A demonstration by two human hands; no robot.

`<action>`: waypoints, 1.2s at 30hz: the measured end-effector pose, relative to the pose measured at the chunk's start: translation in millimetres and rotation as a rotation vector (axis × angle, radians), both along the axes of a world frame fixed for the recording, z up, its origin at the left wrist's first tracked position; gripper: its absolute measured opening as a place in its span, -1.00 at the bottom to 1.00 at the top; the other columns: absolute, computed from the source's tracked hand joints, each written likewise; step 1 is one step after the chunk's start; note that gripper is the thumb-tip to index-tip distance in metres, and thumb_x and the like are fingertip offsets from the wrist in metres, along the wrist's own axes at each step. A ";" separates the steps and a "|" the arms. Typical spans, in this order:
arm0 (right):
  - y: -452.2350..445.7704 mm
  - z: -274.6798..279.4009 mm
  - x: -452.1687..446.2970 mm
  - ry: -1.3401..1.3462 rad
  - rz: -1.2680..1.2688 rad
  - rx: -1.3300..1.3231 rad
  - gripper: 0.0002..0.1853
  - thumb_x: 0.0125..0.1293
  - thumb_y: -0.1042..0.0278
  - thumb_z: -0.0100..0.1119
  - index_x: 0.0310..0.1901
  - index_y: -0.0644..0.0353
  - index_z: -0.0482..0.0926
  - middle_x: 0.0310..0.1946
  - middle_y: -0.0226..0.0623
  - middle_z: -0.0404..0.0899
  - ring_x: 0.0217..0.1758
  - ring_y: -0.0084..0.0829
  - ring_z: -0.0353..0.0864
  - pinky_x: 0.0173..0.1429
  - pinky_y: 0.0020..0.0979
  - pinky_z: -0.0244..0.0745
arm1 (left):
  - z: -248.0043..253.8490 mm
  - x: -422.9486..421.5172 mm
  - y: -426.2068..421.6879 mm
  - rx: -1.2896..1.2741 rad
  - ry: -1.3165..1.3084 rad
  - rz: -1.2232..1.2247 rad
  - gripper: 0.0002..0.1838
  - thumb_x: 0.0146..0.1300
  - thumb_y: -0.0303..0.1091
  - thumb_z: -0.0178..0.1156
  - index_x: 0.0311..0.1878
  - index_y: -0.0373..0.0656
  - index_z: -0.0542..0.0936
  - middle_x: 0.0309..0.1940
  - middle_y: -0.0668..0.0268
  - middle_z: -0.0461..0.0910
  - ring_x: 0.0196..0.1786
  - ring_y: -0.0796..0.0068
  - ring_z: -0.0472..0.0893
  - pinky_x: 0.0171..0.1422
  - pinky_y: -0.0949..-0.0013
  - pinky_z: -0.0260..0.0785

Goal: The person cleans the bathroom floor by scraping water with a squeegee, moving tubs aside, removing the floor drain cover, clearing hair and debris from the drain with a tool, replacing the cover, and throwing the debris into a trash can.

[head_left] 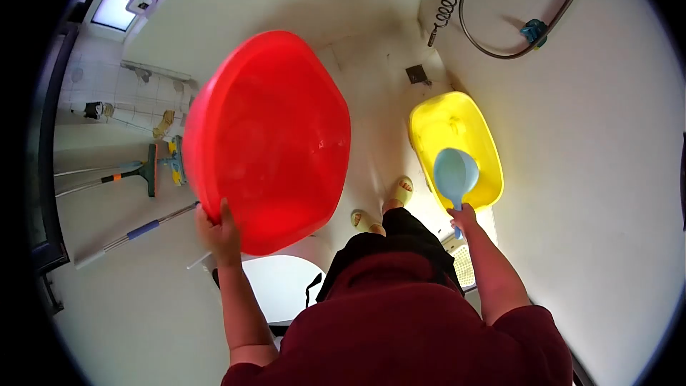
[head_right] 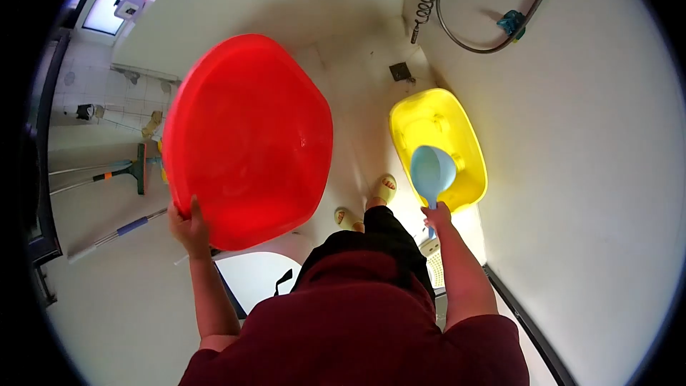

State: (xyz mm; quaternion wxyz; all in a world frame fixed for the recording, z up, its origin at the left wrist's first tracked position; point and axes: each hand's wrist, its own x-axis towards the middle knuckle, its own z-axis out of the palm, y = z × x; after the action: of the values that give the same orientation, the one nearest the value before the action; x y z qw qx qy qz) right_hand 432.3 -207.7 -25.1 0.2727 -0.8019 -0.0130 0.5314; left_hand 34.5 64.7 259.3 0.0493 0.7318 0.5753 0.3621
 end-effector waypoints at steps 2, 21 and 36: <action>13.3 -2.1 -15.9 0.048 -0.018 0.028 -0.78 0.12 0.32 0.19 -0.37 0.26 0.38 -0.65 -0.33 0.33 -0.69 -0.49 0.38 -0.64 -0.47 0.33 | 0.6 -21.7 -15.1 -0.106 -0.148 0.063 -0.84 0.15 -0.41 0.19 -0.30 -0.27 0.43 -0.46 0.27 0.48 -0.42 0.49 0.45 -0.30 0.44 0.33; 4.0 -85.3 -8.9 0.044 -0.290 0.074 -0.61 0.13 0.21 0.15 -0.23 0.45 0.42 -0.56 -0.09 0.48 -0.62 -0.26 0.51 -0.47 -0.32 0.47 | 3.0 -87.3 -73.2 -0.207 -0.642 0.350 -0.67 0.20 -0.40 0.11 0.00 -0.32 0.40 -0.11 0.15 0.51 -0.11 0.40 0.51 0.01 0.41 0.37; 120.2 -287.7 29.9 -0.523 0.741 0.029 -0.19 0.00 0.10 0.27 0.26 0.19 0.12 0.20 -0.02 0.23 0.24 -0.09 0.24 0.25 -0.22 0.23 | 21.5 -55.1 -64.3 -0.333 -0.680 0.729 -0.64 0.26 -0.29 0.01 0.07 -0.27 0.34 -0.05 0.15 0.47 -0.01 0.26 0.48 0.10 0.23 0.40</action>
State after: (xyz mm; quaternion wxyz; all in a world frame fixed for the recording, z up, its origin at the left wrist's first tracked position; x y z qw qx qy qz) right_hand 462.3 -87.6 -312.8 0.0630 -0.8465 -0.3749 0.3727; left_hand -20.6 0.4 280.8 0.2198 0.3076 0.7937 0.4767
